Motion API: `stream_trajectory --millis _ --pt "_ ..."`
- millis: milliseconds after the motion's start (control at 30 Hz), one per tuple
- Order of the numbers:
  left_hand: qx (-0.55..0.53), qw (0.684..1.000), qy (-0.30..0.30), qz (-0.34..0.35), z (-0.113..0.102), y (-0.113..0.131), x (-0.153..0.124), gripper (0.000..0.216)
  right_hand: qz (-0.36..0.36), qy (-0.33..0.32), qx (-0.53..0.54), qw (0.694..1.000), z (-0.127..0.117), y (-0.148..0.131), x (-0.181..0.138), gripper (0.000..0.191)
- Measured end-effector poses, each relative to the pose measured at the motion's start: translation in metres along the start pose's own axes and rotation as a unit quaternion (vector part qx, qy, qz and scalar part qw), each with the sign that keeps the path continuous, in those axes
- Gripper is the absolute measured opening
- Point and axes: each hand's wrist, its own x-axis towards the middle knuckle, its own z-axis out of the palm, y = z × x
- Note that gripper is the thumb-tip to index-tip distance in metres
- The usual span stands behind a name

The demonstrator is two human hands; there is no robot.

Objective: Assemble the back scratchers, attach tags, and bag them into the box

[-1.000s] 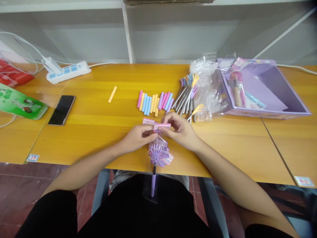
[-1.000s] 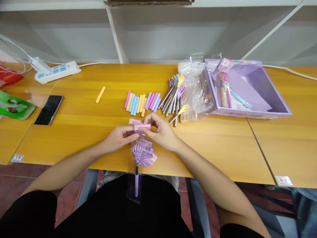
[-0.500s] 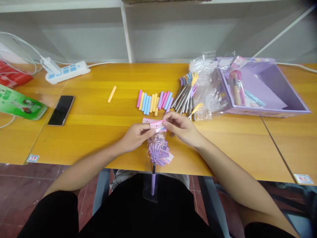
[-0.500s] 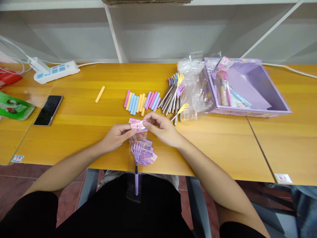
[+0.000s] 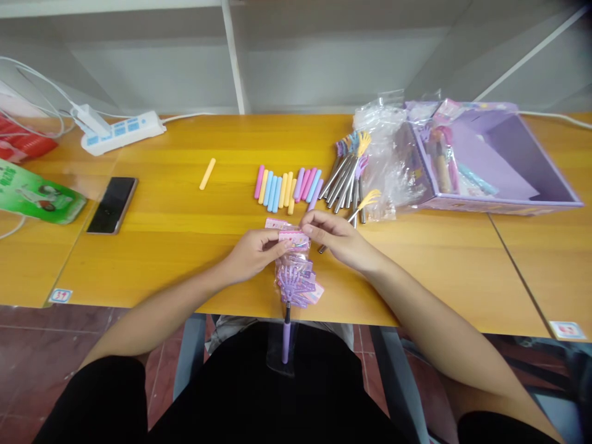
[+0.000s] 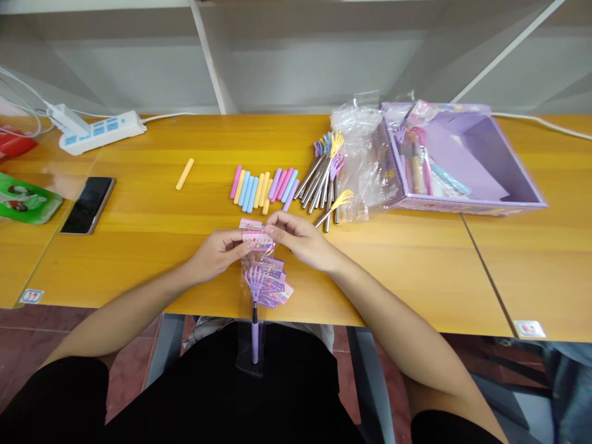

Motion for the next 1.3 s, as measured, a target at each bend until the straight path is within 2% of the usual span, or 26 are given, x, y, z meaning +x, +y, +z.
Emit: stream_trajectory --millis 233,333,400,467,533,633,700,800,1033,1100,1233,1300 --pt "-0.009 1.000 0.020 0.014 -0.003 0.003 0.000 0.051 0.020 -0.018 0.018 0.999 0.002 0.002 -0.001 0.036" --pt "-0.010 1.000 0.023 0.015 -0.002 0.002 0.000 0.047 0.008 -0.011 0.016 1.000 0.004 -0.001 -0.001 0.032" --pt "-0.016 0.998 0.047 0.029 0.001 0.000 -0.001 0.040 0.000 0.004 0.010 1.000 0.005 -0.003 -0.001 0.031" --pt "-0.015 0.994 0.090 0.064 0.003 -0.002 -0.002 0.033 -0.001 0.014 0.006 1.000 0.006 -0.004 -0.001 0.032" --pt "0.018 0.982 0.129 0.136 0.003 -0.001 -0.003 0.029 0.004 0.020 0.003 1.000 0.006 -0.003 -0.001 0.036" --pt "0.167 0.949 0.118 0.241 0.000 0.004 -0.005 0.022 0.005 0.024 -0.011 1.000 0.005 -0.002 0.000 0.040" --pt "0.259 0.925 0.093 0.264 -0.002 0.008 -0.005 0.028 -0.001 0.027 -0.017 1.000 0.005 -0.001 0.000 0.039" --pt "0.288 0.918 0.075 0.261 -0.003 0.011 -0.005 0.036 -0.012 0.027 -0.012 1.000 0.005 -0.001 0.001 0.038" --pt "0.252 0.933 0.061 0.249 -0.003 0.010 -0.004 0.016 -0.010 0.046 -0.039 0.998 0.005 0.001 0.000 0.041" --pt "0.225 0.946 0.050 0.229 -0.001 0.007 -0.005 0.026 -0.015 0.048 -0.043 0.998 0.004 0.002 0.000 0.041" --pt "0.097 0.982 0.030 0.157 0.005 -0.002 -0.006 0.075 -0.035 0.025 -0.028 0.999 0.000 0.000 -0.001 0.049" --pt "0.087 0.986 0.016 0.141 0.005 -0.001 -0.005 0.071 -0.034 0.007 -0.028 0.999 -0.001 -0.002 -0.001 0.053"
